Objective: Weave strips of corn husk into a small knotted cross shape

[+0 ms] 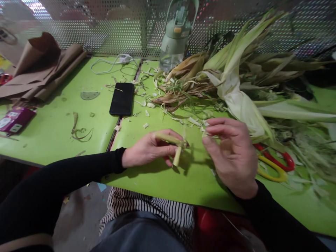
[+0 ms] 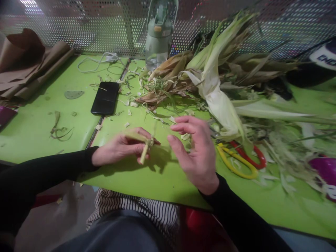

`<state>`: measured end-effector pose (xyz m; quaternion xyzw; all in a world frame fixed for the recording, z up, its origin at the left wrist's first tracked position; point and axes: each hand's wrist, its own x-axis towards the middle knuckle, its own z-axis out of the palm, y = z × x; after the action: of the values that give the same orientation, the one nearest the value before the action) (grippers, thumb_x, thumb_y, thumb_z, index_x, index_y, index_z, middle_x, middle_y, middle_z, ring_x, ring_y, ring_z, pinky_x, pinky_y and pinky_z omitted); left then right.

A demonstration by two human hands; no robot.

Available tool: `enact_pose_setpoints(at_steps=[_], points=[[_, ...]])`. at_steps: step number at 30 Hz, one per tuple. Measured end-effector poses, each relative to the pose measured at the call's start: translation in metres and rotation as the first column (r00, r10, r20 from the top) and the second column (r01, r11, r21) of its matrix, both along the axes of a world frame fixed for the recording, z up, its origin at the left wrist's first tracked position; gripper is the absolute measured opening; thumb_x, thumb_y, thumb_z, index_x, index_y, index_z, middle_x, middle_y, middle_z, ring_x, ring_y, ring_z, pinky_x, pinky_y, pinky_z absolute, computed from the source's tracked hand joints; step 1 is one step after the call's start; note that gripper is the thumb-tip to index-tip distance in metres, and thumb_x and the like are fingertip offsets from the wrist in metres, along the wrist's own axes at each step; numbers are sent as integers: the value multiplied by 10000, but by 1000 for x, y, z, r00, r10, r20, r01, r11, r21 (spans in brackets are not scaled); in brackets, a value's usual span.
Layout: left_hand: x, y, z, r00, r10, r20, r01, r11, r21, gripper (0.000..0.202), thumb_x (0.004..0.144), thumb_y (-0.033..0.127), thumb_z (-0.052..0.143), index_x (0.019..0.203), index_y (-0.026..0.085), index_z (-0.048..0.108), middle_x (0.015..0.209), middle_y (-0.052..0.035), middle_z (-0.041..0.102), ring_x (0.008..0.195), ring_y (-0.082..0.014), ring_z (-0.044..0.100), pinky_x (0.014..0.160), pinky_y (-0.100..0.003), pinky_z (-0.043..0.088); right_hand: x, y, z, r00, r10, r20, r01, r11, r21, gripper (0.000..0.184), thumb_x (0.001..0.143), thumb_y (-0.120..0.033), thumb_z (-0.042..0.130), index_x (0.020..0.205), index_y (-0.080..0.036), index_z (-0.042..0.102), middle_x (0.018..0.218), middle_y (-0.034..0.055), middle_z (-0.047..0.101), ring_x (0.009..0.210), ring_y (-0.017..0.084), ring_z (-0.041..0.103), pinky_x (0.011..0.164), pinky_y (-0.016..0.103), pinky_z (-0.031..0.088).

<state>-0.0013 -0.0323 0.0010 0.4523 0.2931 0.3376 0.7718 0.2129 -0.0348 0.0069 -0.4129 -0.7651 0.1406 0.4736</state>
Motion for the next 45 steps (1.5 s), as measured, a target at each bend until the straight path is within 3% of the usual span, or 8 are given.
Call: enact_pose_setpoints(at_steps=[6,11,16,20,27,31,36,45], points=[[3,-3,-5,986,74,-150,-49,986,162,322,819,335,749,875,162,484,679,48,600,530,-65,596,508,-180,484,-7,-9,0,931,26,365,-146,941,306,272,878,-339,708,1125,-247,638,929,48,616,839,213,591,726,383,501],[5,-4,-7,991,61,-122,-43,989,144,273,839,258,715,960,167,488,683,56,597,550,-66,603,559,-194,492,-12,-15,-1,868,116,484,-315,881,353,207,906,-150,629,1105,-206,640,884,33,716,805,190,617,702,349,496],[2,-2,-2,997,30,-68,-26,998,54,294,840,271,723,989,163,494,782,25,646,642,-89,665,648,-234,556,-12,-16,2,983,165,80,-158,983,-90,54,922,-184,611,956,-219,636,822,5,728,701,139,656,631,280,507],[-1,2,-1,995,-45,-93,51,997,56,296,834,265,737,994,156,513,789,20,648,625,-86,666,635,-229,559,-11,-13,4,961,78,-264,-220,794,-567,113,918,-344,630,905,-233,639,680,-23,684,557,114,599,472,222,431],[-3,2,5,992,-120,-38,118,992,-47,322,827,369,754,952,144,561,784,-12,691,645,-95,672,669,-239,558,-12,-6,6,933,59,-354,-287,715,-637,184,810,-369,752,838,-227,637,616,-54,586,532,95,532,468,207,422],[-2,5,4,989,-150,-14,149,986,-77,401,848,508,696,923,131,584,703,-41,704,627,-117,680,670,-247,551,-11,-5,6,963,141,-230,-246,808,-535,178,799,-367,772,777,-232,658,669,-32,657,560,114,579,494,237,462],[-1,6,4,999,-47,2,47,995,-88,374,827,469,732,928,130,611,753,-23,694,695,-110,670,741,-260,547,-5,-5,4,975,217,40,-210,969,-130,96,838,-206,739,903,-268,703,817,-22,737,708,143,668,629,274,523],[-3,4,7,1000,6,13,-5,997,-73,225,850,251,725,1007,121,629,962,-59,702,876,-132,660,877,-314,512,0,-1,6,956,135,259,-176,974,140,159,873,-197,701,1017,-249,656,894,28,692,792,177,646,692,318,527]])
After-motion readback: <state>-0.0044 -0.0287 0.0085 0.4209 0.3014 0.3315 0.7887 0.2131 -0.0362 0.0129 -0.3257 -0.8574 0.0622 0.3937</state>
